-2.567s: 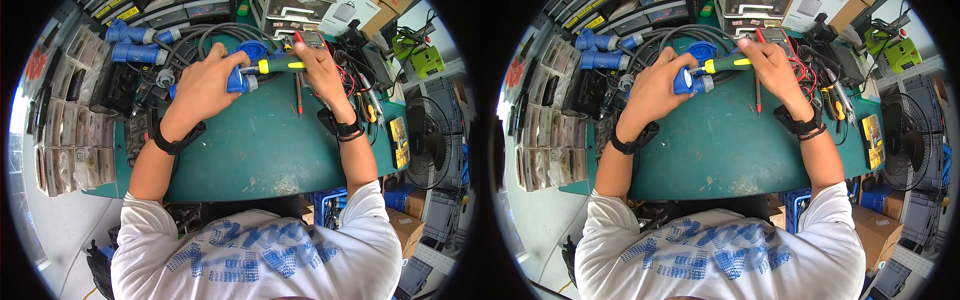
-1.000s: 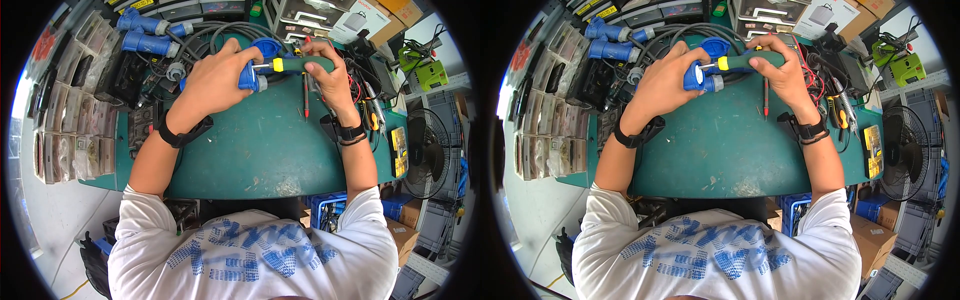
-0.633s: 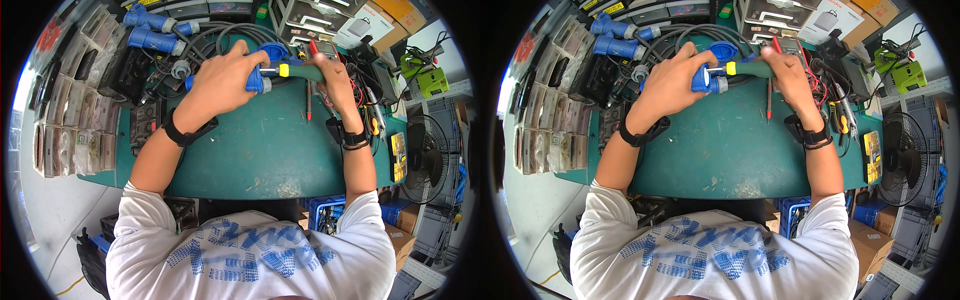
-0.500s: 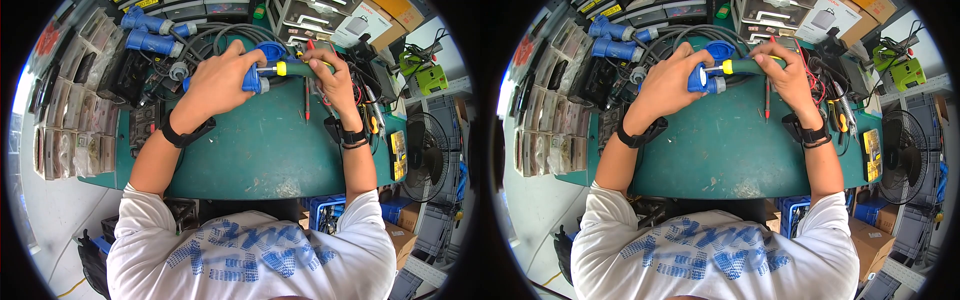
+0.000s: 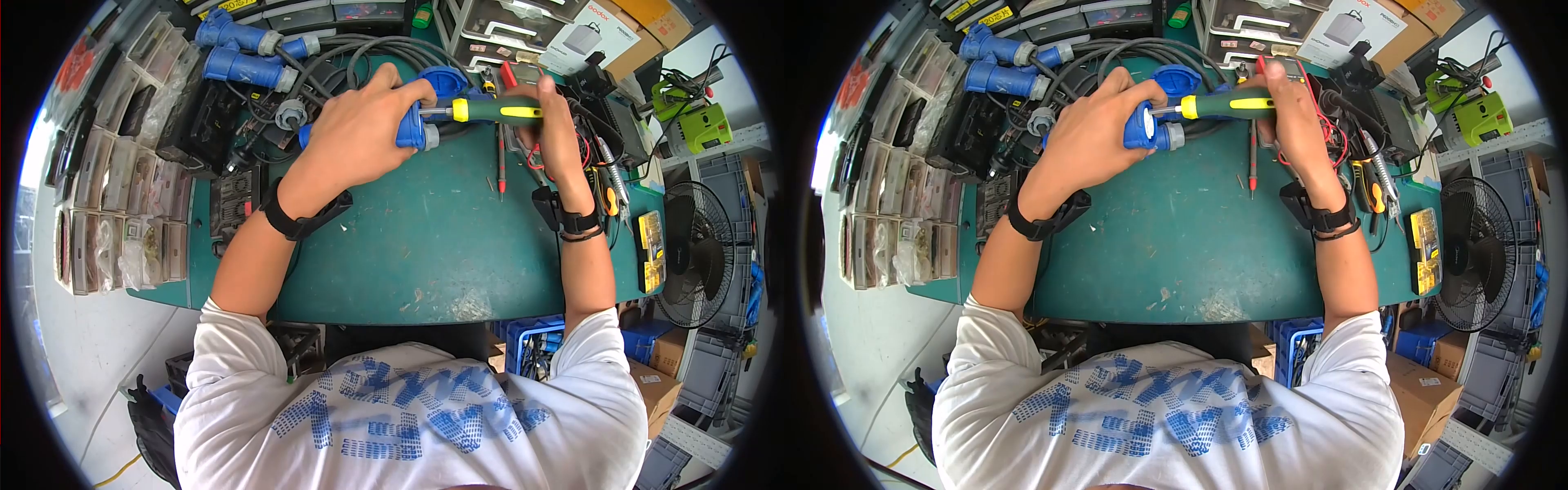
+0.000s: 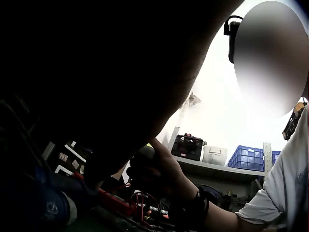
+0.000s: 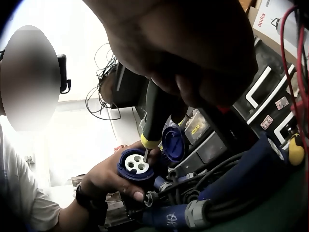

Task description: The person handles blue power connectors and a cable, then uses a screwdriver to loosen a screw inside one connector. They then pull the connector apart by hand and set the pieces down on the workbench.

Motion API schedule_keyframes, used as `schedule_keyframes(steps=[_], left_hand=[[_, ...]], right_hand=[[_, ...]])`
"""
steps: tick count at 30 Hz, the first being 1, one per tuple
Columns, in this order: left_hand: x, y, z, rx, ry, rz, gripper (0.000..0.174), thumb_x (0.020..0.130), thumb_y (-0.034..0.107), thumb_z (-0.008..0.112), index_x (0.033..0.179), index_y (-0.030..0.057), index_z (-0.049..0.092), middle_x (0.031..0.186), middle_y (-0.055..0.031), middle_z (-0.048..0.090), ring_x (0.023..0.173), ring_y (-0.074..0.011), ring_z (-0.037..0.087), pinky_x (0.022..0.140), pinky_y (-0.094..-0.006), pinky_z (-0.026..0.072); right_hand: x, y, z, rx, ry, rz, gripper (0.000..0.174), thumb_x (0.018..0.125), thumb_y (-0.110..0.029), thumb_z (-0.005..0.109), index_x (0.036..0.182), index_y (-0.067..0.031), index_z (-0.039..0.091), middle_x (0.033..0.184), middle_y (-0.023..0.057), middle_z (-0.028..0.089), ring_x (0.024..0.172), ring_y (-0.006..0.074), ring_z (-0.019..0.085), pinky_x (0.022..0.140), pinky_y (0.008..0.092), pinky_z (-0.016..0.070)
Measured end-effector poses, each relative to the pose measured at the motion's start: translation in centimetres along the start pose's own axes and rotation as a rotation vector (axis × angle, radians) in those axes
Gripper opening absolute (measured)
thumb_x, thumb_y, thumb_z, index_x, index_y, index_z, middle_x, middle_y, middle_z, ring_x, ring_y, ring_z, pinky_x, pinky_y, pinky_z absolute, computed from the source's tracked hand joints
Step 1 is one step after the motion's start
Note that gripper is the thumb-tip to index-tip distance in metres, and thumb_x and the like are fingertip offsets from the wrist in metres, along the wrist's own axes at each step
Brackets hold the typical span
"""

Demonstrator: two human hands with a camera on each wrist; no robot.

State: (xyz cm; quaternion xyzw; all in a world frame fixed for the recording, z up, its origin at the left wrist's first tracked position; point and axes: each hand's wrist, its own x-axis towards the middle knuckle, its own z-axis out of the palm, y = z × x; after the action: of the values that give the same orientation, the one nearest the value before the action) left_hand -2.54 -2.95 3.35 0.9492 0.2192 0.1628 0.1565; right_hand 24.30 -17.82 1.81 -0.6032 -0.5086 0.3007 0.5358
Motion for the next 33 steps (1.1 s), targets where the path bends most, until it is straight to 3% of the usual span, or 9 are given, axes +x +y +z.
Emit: schedule_keyframes(steps=[2,3,10,14,19,22,26,30,33], left_hand=[[0.0,0.0,0.3,0.001,0.001,0.018,0.052,0.079,0.017,0.089,0.126,0.0213,0.067,0.116,-0.0128,0.062,0.094,-0.0441,0.075,0.08,-0.0576,0.059],[0.0,0.1,0.2,0.002,0.001,0.02,0.052,0.079,0.017,0.089,0.126,0.0213,0.067,0.116,-0.0128,0.062,0.094,-0.0441,0.075,0.08,-0.0576,0.059],[0.0,-0.2,0.0,-0.03,0.006,0.011,0.06,0.075,0.014,0.094,0.127,0.0229,0.064,0.116,-0.0096,0.059,0.094,-0.0422,0.073,0.077,-0.0548,0.0571],[0.1,-0.3,-0.2,-0.033,0.014,-0.009,0.06,0.076,0.014,0.093,0.127,0.0229,0.064,0.115,-0.0097,0.059,0.094,-0.042,0.073,0.077,-0.0548,0.0571],[0.0,0.2,-0.5,-0.001,-0.01,-0.008,0.052,0.078,0.016,0.088,0.126,0.0218,0.067,0.116,-0.0126,0.062,0.095,-0.044,0.075,0.08,-0.0569,0.0596],[0.0,0.1,-0.1,0.018,0.004,0.011,0.053,0.079,0.017,0.089,0.126,0.0223,0.067,0.116,-0.0125,0.062,0.095,-0.044,0.075,0.08,-0.0569,0.0596],[0.1,0.2,-0.3,0.011,-0.007,0.002,0.052,0.079,0.017,0.089,0.126,0.0221,0.067,0.116,-0.0122,0.062,0.095,-0.0435,0.075,0.08,-0.0567,0.0597],[0.1,0.0,-0.6,-0.031,0.017,0.012,0.052,0.079,0.017,0.088,0.126,0.0219,0.067,0.115,-0.0121,0.062,0.096,-0.0431,0.075,0.08,-0.0566,0.0597],[0.2,0.0,-0.6,-0.033,0.01,0.011,0.051,0.079,0.017,0.088,0.126,0.0216,0.067,0.115,-0.012,0.062,0.096,-0.0429,0.075,0.08,-0.0565,0.0598]], right_hand=[[0.2,-0.1,-0.7,0.001,-0.05,0.237,0.042,0.107,-0.044,0.072,0.12,-0.0033,0.072,0.088,-0.0021,0.066,0.066,0.0055,0.054,0.054,0.0248,0.0361],[0.1,-0.2,-0.5,0.001,-0.049,0.236,0.042,0.107,-0.044,0.072,0.12,-0.0033,0.072,0.088,-0.0021,0.066,0.066,0.0055,0.054,0.054,0.0248,0.0361],[-0.1,0.2,2.0,-0.075,0.184,-0.283,0.04,0.105,-0.041,0.074,0.117,-0.0027,0.068,0.093,-0.001,0.065,0.087,0.0075,0.059,0.078,0.0243,0.0454],[-0.1,0.5,2.8,-0.025,0.172,-0.345,0.041,0.105,-0.041,0.073,0.116,-0.0027,0.067,0.095,-0.0007,0.064,0.099,0.0087,0.059,0.09,0.0253,0.0442],[0.4,1.1,1.0,-0.08,0.062,-0.39,0.042,0.107,-0.044,0.07,0.117,-0.0027,0.067,0.091,-0.0019,0.063,0.085,0.0069,0.057,0.077,0.0234,0.0437],[-0.2,-0.5,0.0,-0.088,-0.04,0.132,0.044,0.108,-0.046,0.067,0.116,-0.0033,0.068,0.086,-0.0036,0.062,0.07,0.0049,0.051,0.064,0.0214,0.0386],[-0.3,-1.3,1.5,-0.088,0.008,-0.008,0.044,0.108,-0.046,0.07,0.121,-0.0038,0.068,0.084,-0.0046,0.062,0.062,0.0034,0.044,0.056,0.0213,0.033],[-0.1,0.5,2.5,-0.137,0.229,-0.287,0.047,0.106,-0.046,0.074,0.127,-0.0044,0.067,0.085,-0.0045,0.063,0.064,0.0031,0.046,0.058,0.0214,0.0351],[0.6,1.5,3.1,-0.063,0.222,-0.389,0.048,0.105,-0.046,0.075,0.128,-0.0051,0.065,0.084,-0.0053,0.062,0.065,0.0026,0.046,0.058,0.0214,0.0353]])
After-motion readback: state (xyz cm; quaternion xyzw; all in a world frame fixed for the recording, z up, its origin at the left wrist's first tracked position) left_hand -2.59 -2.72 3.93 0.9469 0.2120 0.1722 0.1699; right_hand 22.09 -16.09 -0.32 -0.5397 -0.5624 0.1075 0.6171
